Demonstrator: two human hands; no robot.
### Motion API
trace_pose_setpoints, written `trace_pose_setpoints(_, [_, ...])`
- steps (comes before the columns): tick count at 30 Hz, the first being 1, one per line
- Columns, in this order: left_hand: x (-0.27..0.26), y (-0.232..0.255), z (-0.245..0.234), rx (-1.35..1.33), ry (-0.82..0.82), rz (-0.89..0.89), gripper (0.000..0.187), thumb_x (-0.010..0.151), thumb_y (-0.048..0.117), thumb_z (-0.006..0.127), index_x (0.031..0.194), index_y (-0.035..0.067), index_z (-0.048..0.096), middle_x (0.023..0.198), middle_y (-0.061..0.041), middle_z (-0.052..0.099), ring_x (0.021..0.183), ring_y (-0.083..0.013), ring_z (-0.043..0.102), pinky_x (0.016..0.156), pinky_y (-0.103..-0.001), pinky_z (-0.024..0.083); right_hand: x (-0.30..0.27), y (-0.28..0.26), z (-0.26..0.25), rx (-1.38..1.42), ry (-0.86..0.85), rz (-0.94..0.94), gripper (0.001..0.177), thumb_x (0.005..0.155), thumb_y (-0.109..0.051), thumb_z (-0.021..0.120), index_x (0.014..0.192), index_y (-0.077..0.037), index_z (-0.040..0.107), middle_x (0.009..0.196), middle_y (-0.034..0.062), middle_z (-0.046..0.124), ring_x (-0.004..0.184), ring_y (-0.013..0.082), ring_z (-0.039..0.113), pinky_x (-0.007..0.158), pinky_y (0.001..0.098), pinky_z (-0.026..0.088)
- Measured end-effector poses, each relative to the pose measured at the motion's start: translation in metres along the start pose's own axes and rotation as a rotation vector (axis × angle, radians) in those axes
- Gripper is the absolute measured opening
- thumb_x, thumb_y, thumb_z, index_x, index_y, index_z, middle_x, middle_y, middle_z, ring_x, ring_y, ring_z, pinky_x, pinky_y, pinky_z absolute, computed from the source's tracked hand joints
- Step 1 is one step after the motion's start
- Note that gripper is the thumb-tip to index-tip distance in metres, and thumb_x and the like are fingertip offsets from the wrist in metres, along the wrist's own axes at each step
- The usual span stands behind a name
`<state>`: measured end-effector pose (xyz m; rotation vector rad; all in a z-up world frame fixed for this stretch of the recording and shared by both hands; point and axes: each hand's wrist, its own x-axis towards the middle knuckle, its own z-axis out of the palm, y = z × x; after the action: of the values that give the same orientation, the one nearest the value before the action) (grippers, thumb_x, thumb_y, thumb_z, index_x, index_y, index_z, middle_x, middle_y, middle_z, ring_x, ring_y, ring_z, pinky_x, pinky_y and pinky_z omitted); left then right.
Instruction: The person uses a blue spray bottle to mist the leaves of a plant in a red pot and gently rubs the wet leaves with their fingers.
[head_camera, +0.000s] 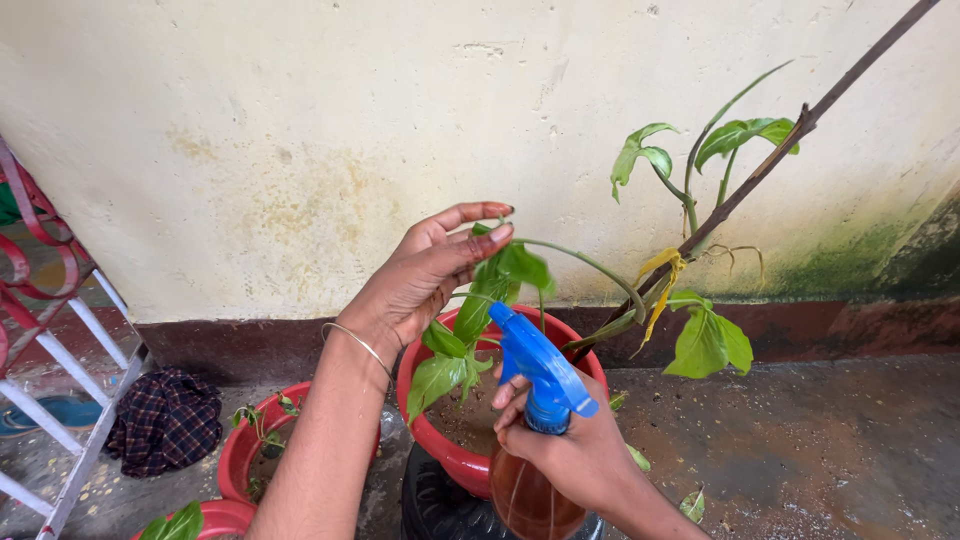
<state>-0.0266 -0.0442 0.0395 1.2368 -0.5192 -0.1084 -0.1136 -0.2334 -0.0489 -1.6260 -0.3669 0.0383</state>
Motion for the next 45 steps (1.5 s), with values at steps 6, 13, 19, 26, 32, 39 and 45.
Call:
trace_pose_setpoints(6, [-0.006,0.007,0.015,-0.041,0.062,0.077,0.061,0.078,0.004,0.084,0.134,0.004,0.06,0.101,-0.011,0.068,0.092,-0.0191,0.071,0.085,-0.034,0.061,-0.007,-0.005,-0.013,0.081,-0.068,0.103,0.05,0.065,0.015,0.069,0.112,-0.001,0.062,0.089,0.0081,0.07,0.075,0.0169,0.072,0.07,0.0339,0.06])
trace_pose_setpoints(13, [-0.006,0.012,0.021,-0.014,0.185,0.154,0.078,0.073,-0.003,0.082,0.142,0.013,0.05,0.104,-0.013,0.072,0.094,-0.017,0.073,0.087,-0.031,0.063,-0.013,-0.05,-0.042,0.016,0.076,0.15,0.056,0.06,0.009,0.073,0.113,-0.007,0.064,0.084,0.0049,0.075,0.068,0.0165,0.073,0.064,0.0347,0.061])
trace_pose_setpoints(19, [-0.004,0.009,0.031,0.033,0.129,0.3,0.049,0.084,-0.009,0.075,0.129,0.004,0.061,0.117,-0.016,0.075,0.106,-0.0168,0.072,0.091,-0.032,0.062,-0.012,-0.093,-0.057,-0.234,0.129,0.03,0.063,0.071,0.006,0.076,0.13,-0.013,0.067,0.072,0.0071,0.073,0.064,0.0144,0.067,0.06,0.0315,0.053])
trace_pose_setpoints(26, [-0.008,0.019,0.049,0.347,0.212,0.396,0.046,0.089,-0.013,0.058,0.129,0.01,0.064,0.124,-0.003,0.07,0.117,-0.0115,0.067,0.097,-0.027,0.055,0.0,-0.108,-0.046,-0.32,0.203,0.096,0.037,0.068,-0.002,0.079,0.104,-0.004,0.069,0.063,0.0049,0.068,0.056,0.0132,0.063,0.055,0.0312,0.049])
trace_pose_setpoints(32, [-0.004,0.01,0.045,0.501,0.205,0.416,0.03,0.095,-0.011,0.057,0.116,0.006,0.069,0.119,-0.005,0.072,0.116,-0.0136,0.067,0.099,-0.029,0.052,0.002,-0.104,-0.034,-0.389,0.316,0.038,0.03,0.064,-0.001,0.076,0.093,-0.003,0.069,0.065,0.0024,0.068,0.059,0.0108,0.062,0.057,0.0307,0.049])
trace_pose_setpoints(39, [0.002,0.01,0.046,0.6,0.259,0.474,0.038,0.09,-0.011,0.057,0.12,0.008,0.073,0.124,-0.005,0.074,0.117,-0.0128,0.067,0.103,-0.03,0.052,0.009,-0.105,-0.028,-0.393,0.293,-0.05,0.04,0.061,-0.001,0.074,0.099,-0.011,0.07,0.064,0.0017,0.068,0.059,0.0103,0.062,0.058,0.0293,0.05])
trace_pose_setpoints(45, [0.009,0.007,0.038,0.405,0.244,0.39,0.033,0.098,0.003,0.06,0.128,0.009,0.073,0.123,-0.005,0.077,0.113,-0.0117,0.07,0.104,-0.027,0.052,0.014,-0.108,-0.023,-0.384,0.312,-0.04,0.036,0.061,-0.001,0.072,0.096,-0.005,0.069,0.067,0.0028,0.067,0.062,0.0108,0.063,0.06,0.0303,0.05])
